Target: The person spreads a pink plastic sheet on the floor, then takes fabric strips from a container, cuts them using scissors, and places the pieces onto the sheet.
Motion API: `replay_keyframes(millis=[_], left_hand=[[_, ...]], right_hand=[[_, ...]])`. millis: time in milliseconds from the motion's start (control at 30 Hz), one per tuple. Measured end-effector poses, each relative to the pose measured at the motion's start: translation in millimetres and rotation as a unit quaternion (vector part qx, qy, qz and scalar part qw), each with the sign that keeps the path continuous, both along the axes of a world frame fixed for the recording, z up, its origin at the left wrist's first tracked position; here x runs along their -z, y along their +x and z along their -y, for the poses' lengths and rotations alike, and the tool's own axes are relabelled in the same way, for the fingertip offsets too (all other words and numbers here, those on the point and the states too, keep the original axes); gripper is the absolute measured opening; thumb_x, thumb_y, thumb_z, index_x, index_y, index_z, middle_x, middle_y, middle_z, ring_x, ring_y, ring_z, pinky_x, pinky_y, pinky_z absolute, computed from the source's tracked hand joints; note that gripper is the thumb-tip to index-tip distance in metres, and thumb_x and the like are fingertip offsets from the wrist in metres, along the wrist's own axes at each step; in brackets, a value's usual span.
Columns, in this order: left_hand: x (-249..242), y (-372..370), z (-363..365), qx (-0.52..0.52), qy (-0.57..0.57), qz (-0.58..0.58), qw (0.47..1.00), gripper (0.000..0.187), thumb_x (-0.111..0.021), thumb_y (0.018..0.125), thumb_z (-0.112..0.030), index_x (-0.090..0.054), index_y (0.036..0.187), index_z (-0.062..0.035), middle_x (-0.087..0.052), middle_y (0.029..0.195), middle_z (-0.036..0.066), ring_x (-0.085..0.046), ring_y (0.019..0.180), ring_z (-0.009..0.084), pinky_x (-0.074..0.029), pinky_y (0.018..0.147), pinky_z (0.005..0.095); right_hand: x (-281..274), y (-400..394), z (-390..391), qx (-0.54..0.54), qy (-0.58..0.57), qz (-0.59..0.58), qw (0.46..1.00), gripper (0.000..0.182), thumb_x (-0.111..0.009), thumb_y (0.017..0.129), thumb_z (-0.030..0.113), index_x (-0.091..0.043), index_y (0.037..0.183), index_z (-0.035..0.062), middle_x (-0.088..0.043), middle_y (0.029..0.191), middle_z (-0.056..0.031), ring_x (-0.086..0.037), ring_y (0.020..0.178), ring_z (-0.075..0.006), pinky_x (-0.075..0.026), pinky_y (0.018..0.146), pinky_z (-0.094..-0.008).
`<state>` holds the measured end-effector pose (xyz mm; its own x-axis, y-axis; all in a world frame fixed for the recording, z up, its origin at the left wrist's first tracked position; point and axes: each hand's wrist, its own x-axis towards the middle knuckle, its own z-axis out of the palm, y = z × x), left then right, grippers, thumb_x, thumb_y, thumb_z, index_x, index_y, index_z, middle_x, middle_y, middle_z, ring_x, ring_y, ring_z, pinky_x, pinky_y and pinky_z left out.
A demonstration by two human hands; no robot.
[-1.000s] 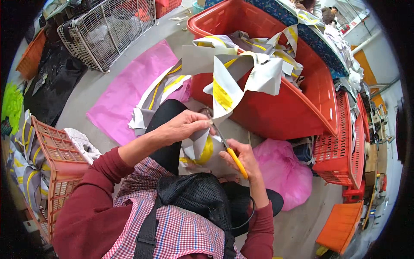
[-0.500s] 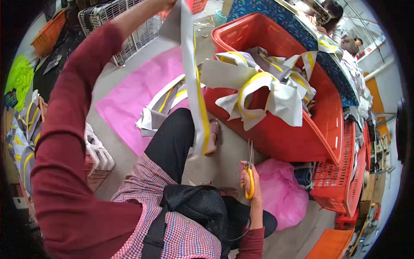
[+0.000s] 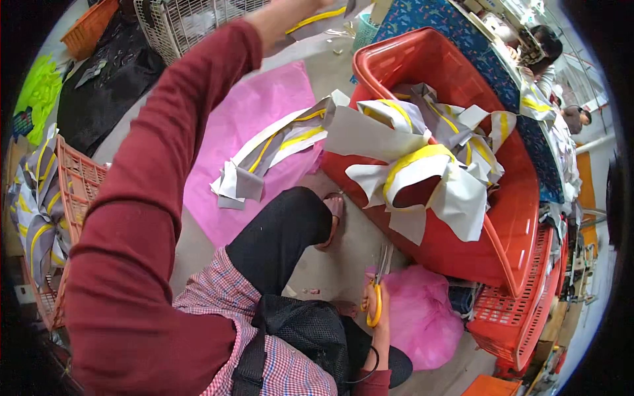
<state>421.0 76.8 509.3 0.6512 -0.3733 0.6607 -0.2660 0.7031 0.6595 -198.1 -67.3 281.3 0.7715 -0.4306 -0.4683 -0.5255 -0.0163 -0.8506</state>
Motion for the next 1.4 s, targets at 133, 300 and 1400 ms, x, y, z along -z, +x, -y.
replay_keyframes(millis=[133,300,1400], left_hand=[[150,-29,-46,0.032,0.07,-0.148,0.986,0.027,-0.047,0.097,-0.023,-0.057,0.11,-0.0017,-0.063,0.104,0.006,-0.059,0.097,0.0163,-0.046,0.09,0.0336],[410,-107,-125,-0.129,0.446,-0.01,0.886,0.032,-0.051,0.092,-0.019,-0.056,0.12,-0.0051,-0.061,0.115,0.009,-0.056,0.106,0.0197,-0.044,0.091,0.0349],[182,-387,153,-0.236,0.416,-0.003,0.878,0.044,-0.069,0.076,-0.043,-0.059,0.107,-0.0126,-0.067,0.082,0.011,-0.065,0.077,0.0275,-0.05,0.07,0.0391]], right_hand=[[3,10,-4,0.003,0.041,-0.047,0.998,0.029,-0.049,0.092,0.014,-0.051,0.12,0.0054,-0.047,0.069,0.0008,-0.042,0.052,-0.0063,-0.035,0.045,-0.0203],[4,16,-10,-0.031,0.037,-0.04,0.998,0.03,-0.049,0.091,0.011,-0.05,0.121,0.0065,-0.047,0.069,0.0008,-0.042,0.052,-0.0055,-0.036,0.046,-0.0194],[-55,-33,-38,0.02,-0.089,0.202,0.975,0.048,-0.066,0.085,0.015,-0.048,0.13,0.0082,-0.04,0.073,0.0043,-0.039,0.065,-0.0068,-0.034,0.058,-0.0208]])
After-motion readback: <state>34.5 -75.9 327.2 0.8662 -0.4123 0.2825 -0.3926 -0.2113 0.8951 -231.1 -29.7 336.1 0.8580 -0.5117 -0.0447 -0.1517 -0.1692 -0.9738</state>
